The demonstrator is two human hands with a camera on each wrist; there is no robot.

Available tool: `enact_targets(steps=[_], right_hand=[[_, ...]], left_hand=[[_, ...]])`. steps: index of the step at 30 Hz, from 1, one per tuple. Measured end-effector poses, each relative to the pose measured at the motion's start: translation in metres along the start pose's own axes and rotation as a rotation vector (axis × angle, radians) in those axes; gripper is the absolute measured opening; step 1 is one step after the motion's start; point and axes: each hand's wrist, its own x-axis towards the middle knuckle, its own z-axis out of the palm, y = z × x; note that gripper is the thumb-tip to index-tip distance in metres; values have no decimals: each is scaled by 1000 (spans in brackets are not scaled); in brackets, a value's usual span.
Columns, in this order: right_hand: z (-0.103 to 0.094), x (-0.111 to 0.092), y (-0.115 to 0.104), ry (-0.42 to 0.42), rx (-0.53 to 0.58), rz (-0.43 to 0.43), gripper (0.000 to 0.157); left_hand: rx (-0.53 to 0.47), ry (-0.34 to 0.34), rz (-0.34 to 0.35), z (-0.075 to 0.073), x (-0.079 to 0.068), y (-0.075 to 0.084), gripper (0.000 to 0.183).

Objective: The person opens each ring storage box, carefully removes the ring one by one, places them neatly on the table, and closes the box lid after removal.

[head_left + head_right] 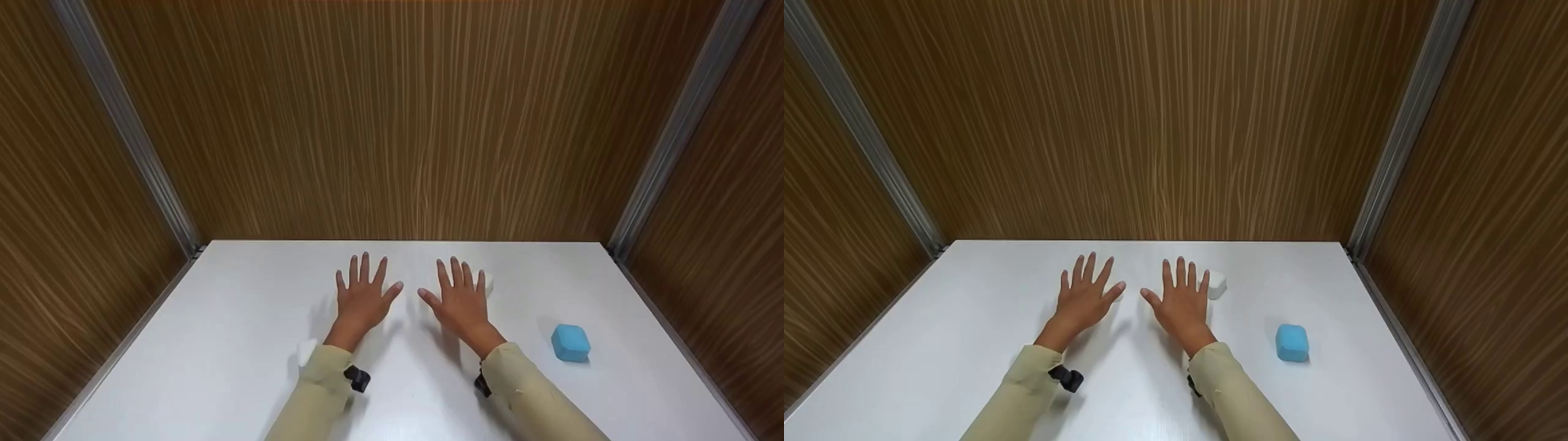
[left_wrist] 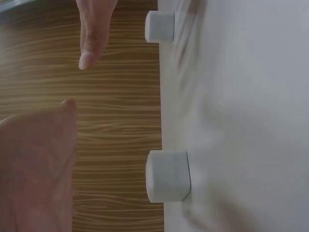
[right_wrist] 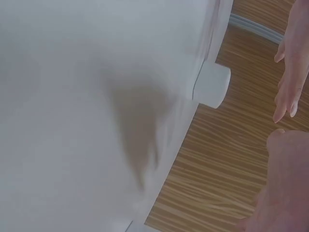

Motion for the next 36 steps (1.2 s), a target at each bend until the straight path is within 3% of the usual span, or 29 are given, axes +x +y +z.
enact_targets(steps=[7,17,36], right_hand=[[5,-5,-12,-16,30,-28,86],[9,-17,-33,-27,51,-104,85],[17,-37,-79,-93,102,-250,85]], left_hand=[[-1,-5,-7,-6,-14,-16,75],[-77,-1,-15,-22,-37,-39,75],[-146,-33,-52,-26,-77,-81,77]])
